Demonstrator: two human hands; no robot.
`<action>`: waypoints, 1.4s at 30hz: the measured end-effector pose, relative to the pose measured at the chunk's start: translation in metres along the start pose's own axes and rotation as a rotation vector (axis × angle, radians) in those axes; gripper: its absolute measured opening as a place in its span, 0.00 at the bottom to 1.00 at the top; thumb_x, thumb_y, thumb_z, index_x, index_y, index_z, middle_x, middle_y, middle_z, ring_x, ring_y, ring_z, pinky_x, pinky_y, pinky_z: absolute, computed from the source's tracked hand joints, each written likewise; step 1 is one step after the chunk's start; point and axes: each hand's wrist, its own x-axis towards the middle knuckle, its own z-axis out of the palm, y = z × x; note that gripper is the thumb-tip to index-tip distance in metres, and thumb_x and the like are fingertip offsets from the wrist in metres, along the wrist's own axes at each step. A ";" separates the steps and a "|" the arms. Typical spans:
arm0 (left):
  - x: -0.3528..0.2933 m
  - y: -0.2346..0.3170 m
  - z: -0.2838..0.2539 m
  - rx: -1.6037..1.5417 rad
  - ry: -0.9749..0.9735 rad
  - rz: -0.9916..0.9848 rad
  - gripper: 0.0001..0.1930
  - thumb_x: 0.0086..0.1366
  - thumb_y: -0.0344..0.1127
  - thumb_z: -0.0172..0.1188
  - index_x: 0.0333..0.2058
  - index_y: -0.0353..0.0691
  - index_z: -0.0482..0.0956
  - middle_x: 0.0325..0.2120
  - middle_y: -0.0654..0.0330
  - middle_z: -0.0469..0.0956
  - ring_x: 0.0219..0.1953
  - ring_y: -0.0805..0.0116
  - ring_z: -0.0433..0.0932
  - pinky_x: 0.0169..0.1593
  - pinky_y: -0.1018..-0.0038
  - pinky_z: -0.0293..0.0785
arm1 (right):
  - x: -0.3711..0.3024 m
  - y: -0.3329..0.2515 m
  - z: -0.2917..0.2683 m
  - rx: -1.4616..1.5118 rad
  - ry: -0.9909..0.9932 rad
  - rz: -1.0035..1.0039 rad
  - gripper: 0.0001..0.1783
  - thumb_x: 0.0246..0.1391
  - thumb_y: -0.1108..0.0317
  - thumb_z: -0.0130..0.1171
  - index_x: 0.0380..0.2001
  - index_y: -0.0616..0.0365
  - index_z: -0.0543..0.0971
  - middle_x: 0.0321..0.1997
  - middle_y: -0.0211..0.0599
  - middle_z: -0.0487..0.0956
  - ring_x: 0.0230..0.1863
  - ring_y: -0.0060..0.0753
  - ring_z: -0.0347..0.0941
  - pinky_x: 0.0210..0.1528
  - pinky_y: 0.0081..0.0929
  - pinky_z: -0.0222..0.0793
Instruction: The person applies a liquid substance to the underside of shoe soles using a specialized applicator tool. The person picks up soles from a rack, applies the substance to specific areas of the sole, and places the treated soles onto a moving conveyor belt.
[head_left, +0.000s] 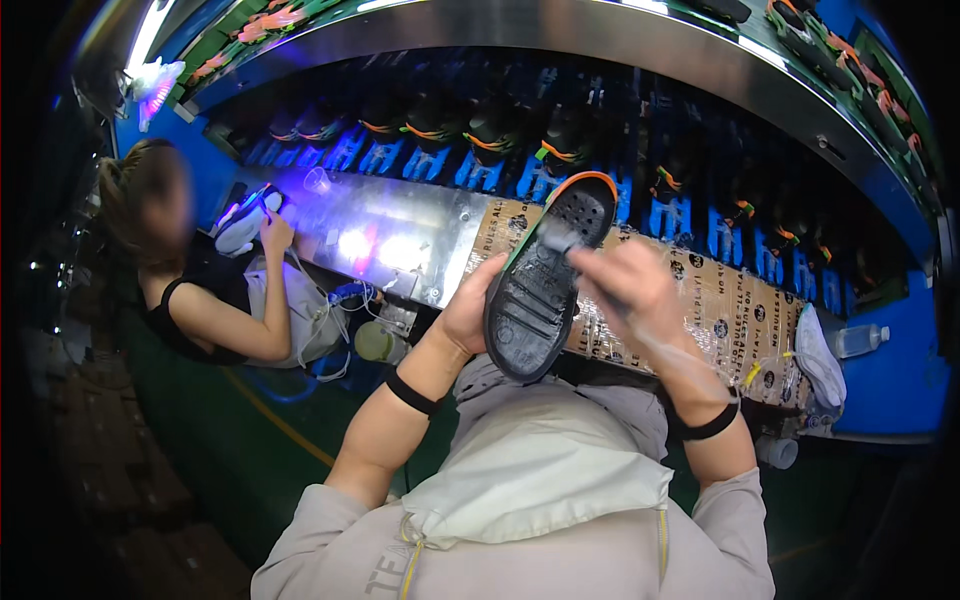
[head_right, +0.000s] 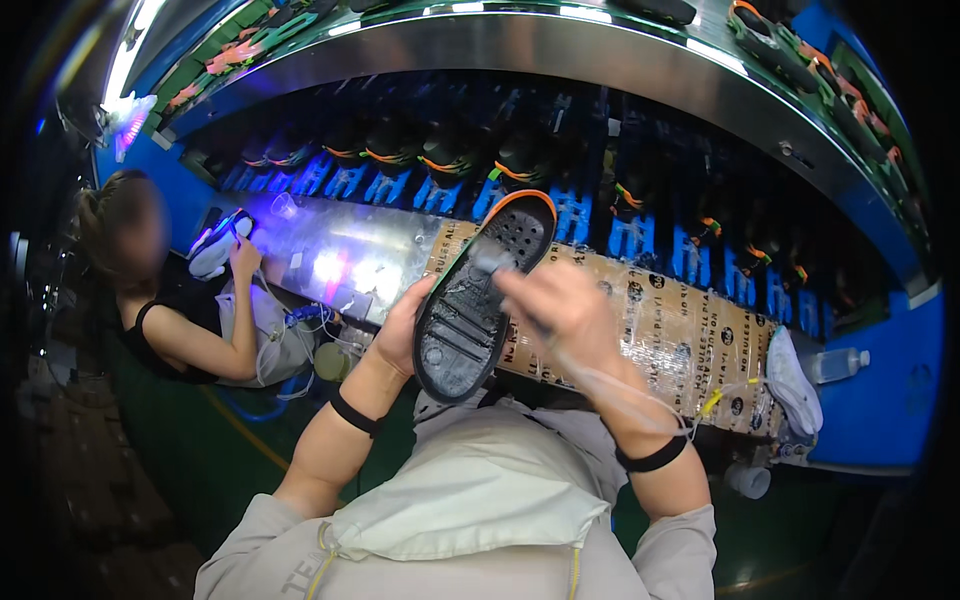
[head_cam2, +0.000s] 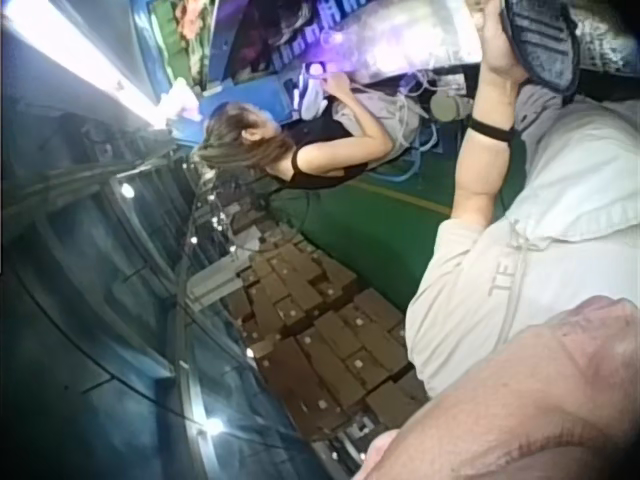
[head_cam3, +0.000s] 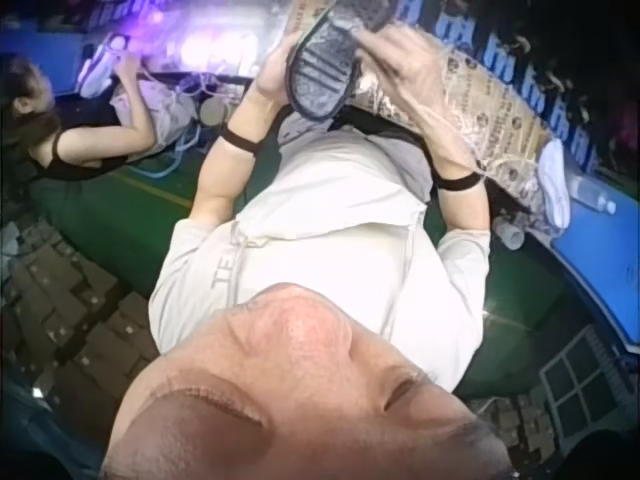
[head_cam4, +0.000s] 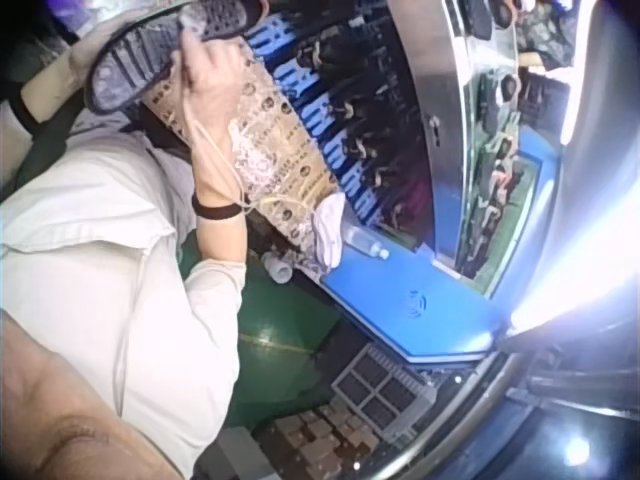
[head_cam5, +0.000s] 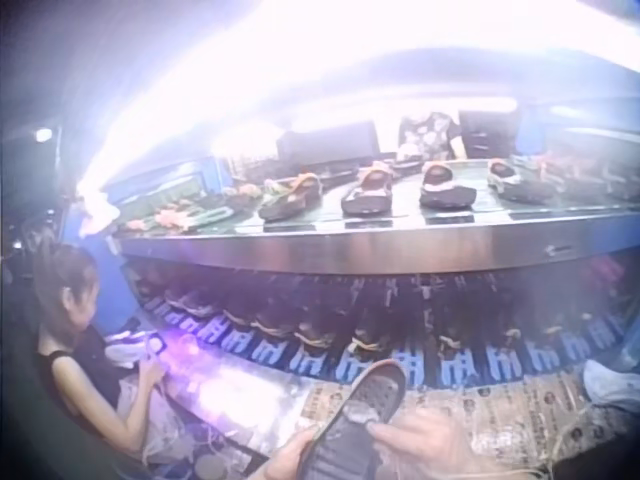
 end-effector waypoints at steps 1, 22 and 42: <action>-0.001 0.001 -0.002 -0.033 -0.002 0.020 0.35 0.83 0.53 0.30 0.69 0.29 0.71 0.59 0.41 0.82 0.57 0.45 0.85 0.63 0.48 0.83 | 0.000 -0.013 0.003 0.063 -0.087 -0.049 0.19 0.51 0.73 0.76 0.48 0.56 0.88 0.31 0.36 0.81 0.34 0.42 0.78 0.39 0.38 0.72; -0.035 0.089 -0.136 0.150 0.452 0.264 0.35 0.84 0.57 0.42 0.64 0.26 0.76 0.55 0.42 0.85 0.54 0.47 0.87 0.64 0.54 0.80 | -0.021 -0.010 0.003 0.414 -0.014 0.403 0.16 0.59 0.74 0.70 0.51 0.62 0.88 0.39 0.45 0.87 0.37 0.42 0.82 0.43 0.33 0.76; 0.072 0.473 0.055 2.942 1.258 0.953 0.27 0.65 0.34 0.66 0.63 0.40 0.77 0.57 0.41 0.78 0.64 0.42 0.75 0.62 0.42 0.72 | -0.146 0.074 0.052 0.108 0.244 0.651 0.19 0.60 0.74 0.68 0.55 0.63 0.87 0.40 0.46 0.84 0.39 0.44 0.82 0.44 0.36 0.76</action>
